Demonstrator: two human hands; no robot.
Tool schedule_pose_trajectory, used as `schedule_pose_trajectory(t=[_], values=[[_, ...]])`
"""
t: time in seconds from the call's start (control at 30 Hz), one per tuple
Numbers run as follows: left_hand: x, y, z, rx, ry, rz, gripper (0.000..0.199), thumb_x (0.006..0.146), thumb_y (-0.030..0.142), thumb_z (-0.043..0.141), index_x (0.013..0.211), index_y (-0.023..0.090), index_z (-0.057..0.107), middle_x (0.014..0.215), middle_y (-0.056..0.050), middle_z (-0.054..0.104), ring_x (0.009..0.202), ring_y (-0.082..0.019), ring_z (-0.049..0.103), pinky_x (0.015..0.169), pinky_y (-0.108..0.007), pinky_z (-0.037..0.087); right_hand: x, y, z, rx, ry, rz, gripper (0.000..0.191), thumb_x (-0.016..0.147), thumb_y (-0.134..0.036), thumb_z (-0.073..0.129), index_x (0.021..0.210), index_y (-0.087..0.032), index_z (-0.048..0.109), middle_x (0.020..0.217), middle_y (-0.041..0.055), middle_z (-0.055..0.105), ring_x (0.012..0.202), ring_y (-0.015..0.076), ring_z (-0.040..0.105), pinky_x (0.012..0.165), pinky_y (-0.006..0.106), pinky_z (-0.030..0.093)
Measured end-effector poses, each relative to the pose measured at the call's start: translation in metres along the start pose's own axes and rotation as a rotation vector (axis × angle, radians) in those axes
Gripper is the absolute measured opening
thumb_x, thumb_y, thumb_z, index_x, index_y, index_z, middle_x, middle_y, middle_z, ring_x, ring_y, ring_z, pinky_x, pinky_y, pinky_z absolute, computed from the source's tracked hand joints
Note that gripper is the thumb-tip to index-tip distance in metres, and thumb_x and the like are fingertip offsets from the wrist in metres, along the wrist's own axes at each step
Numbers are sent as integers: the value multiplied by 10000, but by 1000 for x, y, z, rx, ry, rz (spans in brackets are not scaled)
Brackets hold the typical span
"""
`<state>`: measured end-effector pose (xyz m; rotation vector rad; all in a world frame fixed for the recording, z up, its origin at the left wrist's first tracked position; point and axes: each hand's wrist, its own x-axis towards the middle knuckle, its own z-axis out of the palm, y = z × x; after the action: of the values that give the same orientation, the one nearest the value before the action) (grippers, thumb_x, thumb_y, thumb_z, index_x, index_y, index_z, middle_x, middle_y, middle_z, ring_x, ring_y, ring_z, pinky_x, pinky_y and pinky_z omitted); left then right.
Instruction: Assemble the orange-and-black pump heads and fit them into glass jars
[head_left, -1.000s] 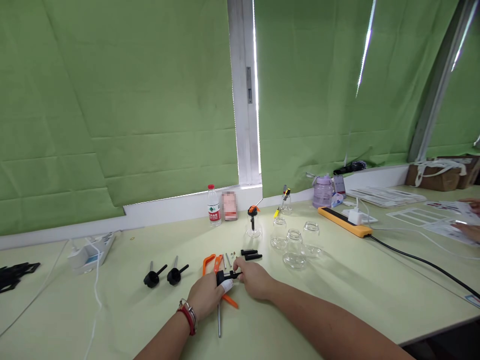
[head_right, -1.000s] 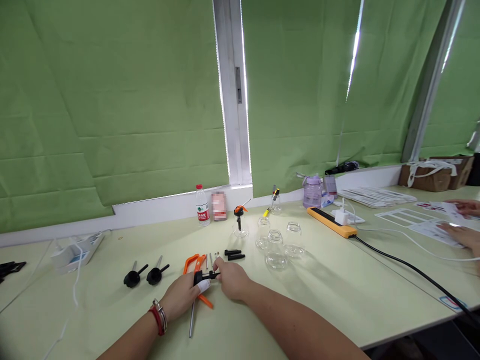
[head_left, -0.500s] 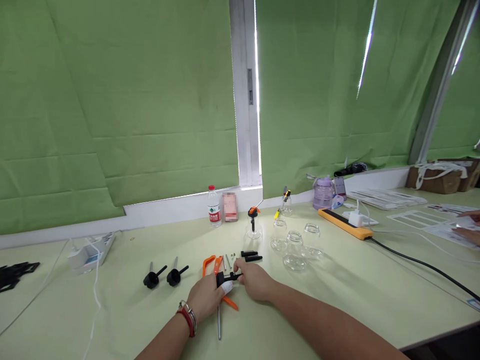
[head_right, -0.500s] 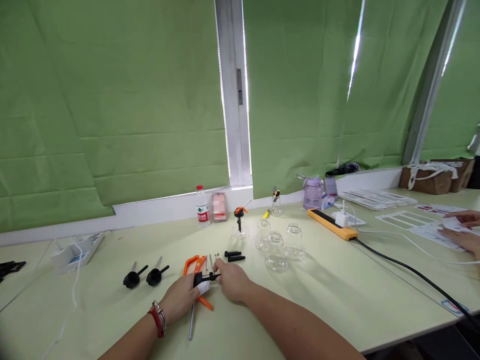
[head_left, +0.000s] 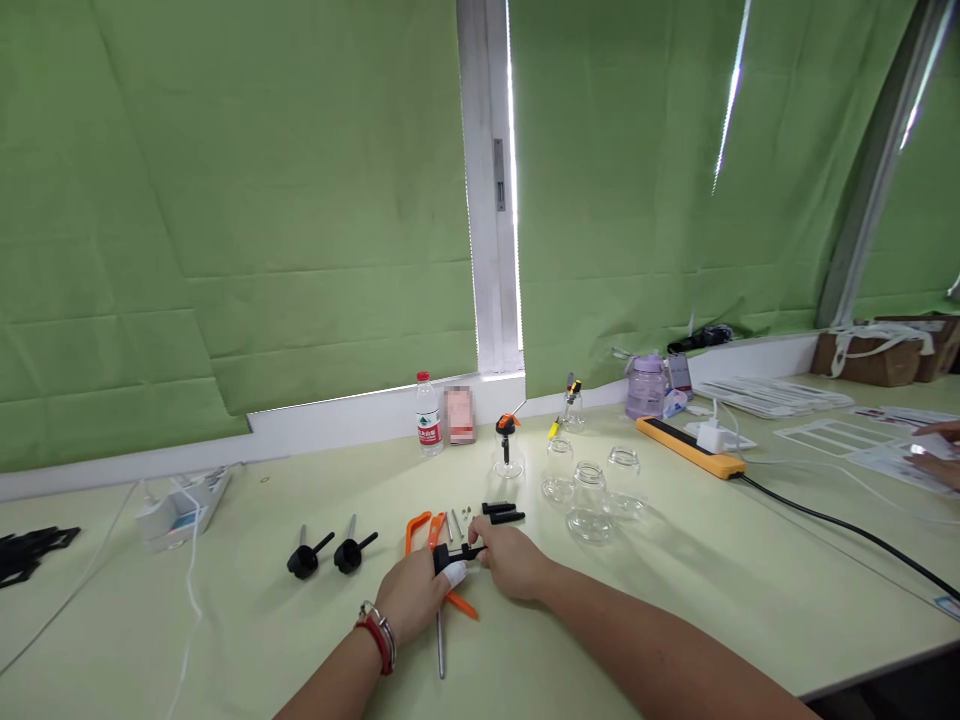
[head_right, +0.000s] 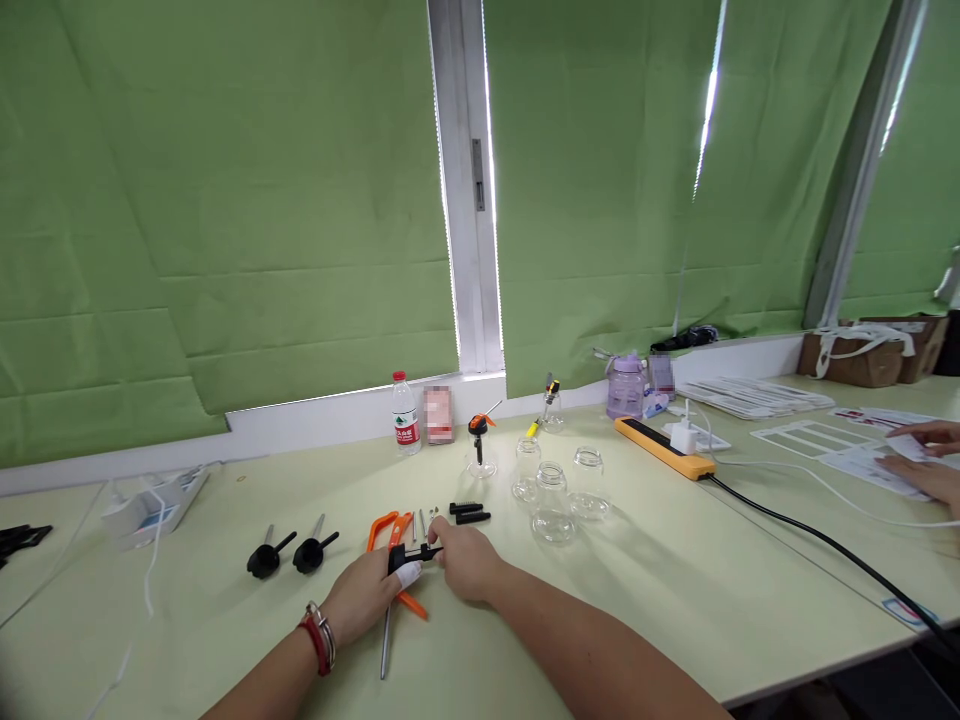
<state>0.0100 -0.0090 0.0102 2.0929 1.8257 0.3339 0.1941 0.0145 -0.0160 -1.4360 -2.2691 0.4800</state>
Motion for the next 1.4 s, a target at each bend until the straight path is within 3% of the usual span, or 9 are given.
schedule_pose_trajectory(t=[0.23, 0.5, 0.97, 1.4], values=[[-1, 0, -2, 2, -15, 21, 369, 785, 550, 401, 764, 210, 541, 744, -55, 640, 668, -224, 595, 518, -288, 322, 0, -2, 1, -81, -11, -22, 233, 808, -157, 463, 1025, -217, 523, 889, 54, 644, 772, 175, 554, 580, 235, 260], [1, 0, 1, 85, 5, 32, 408, 784, 586, 379, 743, 214, 542, 719, -63, 646, 631, -231, 583, 486, -290, 294, 0, -6, 0, -146, -29, -48, 244, 803, -150, 460, 1032, -201, 527, 905, 78, 658, 785, 201, 578, 581, 250, 257], [0, -1, 0, 16, -22, 35, 399, 796, 558, 401, 855, 226, 613, 770, -69, 653, 709, -244, 608, 587, -306, 380, -3, -6, -2, -51, 2, 15, 302, 792, -129, 472, 1081, -218, 481, 861, 44, 634, 760, 177, 551, 582, 237, 253], [2, -2, 2, 43, -15, 57, 429, 804, 572, 371, 820, 205, 593, 754, -77, 650, 688, -245, 614, 537, -297, 351, -4, -9, -5, -40, -4, 13, 277, 791, -120, 475, 1049, -217, 503, 833, 31, 608, 711, 151, 519, 572, 227, 239]])
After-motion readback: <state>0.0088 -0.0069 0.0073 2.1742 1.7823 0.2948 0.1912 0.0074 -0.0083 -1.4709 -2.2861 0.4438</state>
